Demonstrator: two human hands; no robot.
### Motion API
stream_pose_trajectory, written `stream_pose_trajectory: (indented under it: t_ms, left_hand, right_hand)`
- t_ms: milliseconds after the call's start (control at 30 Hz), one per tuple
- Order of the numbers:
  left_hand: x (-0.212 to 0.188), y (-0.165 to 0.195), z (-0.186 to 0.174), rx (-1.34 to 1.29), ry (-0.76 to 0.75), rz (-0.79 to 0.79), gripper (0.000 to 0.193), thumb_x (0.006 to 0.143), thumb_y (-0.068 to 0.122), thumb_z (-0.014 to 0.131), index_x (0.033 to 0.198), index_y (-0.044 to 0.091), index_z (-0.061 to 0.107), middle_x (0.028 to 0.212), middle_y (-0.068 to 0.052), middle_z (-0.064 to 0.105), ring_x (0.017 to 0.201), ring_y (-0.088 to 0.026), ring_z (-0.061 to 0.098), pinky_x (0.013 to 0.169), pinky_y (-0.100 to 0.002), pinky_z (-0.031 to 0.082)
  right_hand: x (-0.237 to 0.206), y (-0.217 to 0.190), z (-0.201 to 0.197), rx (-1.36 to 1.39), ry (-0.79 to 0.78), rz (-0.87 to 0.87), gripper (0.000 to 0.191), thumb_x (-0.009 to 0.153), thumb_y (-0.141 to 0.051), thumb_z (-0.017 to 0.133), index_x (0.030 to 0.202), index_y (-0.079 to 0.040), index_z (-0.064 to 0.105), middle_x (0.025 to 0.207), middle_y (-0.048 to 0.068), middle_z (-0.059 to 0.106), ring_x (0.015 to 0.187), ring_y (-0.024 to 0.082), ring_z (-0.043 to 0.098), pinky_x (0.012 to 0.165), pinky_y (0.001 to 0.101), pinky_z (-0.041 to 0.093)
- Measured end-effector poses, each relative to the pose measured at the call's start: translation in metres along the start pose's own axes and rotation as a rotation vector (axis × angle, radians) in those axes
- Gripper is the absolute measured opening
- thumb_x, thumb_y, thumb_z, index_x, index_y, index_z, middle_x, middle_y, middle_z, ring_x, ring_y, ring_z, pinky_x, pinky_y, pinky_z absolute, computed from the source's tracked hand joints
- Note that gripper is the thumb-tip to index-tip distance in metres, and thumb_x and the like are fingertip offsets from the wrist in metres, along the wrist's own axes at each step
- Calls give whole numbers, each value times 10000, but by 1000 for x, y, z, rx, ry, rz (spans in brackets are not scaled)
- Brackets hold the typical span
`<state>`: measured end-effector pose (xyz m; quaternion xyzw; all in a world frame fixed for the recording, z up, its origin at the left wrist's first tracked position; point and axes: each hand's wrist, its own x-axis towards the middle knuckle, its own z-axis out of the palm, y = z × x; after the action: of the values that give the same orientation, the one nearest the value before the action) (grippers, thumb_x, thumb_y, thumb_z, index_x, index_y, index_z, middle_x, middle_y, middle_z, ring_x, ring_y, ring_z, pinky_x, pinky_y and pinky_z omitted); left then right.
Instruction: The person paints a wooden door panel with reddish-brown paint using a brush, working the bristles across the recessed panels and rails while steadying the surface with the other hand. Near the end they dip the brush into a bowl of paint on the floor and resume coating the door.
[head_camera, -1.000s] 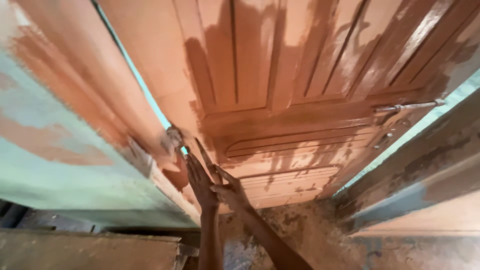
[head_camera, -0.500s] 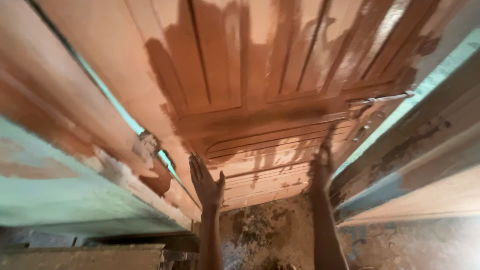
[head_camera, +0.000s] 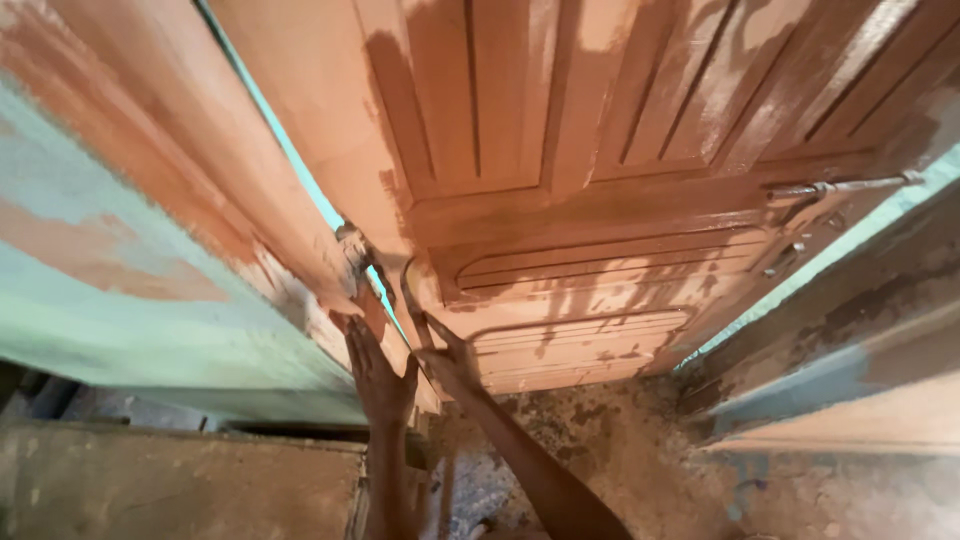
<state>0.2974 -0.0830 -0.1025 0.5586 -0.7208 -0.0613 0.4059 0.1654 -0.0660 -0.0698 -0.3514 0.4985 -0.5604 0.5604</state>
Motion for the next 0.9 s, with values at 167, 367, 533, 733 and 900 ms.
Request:
stream_pose_trajectory:
  t_ms: [167,367,533,733,900]
  left_hand:
    - [11,16,17,26,0,153,1050,830,405,741,1607,-30,185,1677,-269,172,1545,-464,162,1254,-524,195]
    - [13,98,63,-72,-39,321,995,880,404,693,1613,-29,178,1682,-263,165,1549,-449,176,1256,-527,205]
    - [2,170,98,-116,-69,411,935,925,346,661,1623,-35,168,1695,-256,164,1559,-434,205,1263,-519,228]
    - [-20,246,154,-56,-79,418,873,947,279,607,1627,-40,162,1703,-246,174,1567,-422,237,1275,-512,250]
    - [-30,303,199,2,-70,363,833,951,330,591,1599,-14,198,1684,-237,194,1544,-418,245,1268,-504,238]
  right_hand:
    - [4,0,-90,141,135,-9,536,953,-127,681,1471,-174,550,705,7,642,451,53,472,364,222,355]
    - [-32,-48,-266,161,493,-331,500,964,-130,627,1456,-169,546,768,17,654,462,45,472,363,219,364]
    - [-68,-80,-306,-43,794,-559,474,977,-144,595,1442,-175,507,815,10,676,469,39,495,359,225,389]
    - [-68,-65,-319,66,300,-298,612,890,-123,685,1491,-167,579,616,-2,539,464,63,422,407,245,353]
    - [-72,-96,-453,142,279,-371,602,913,-83,598,1509,-132,537,743,-13,639,473,44,425,389,215,329]
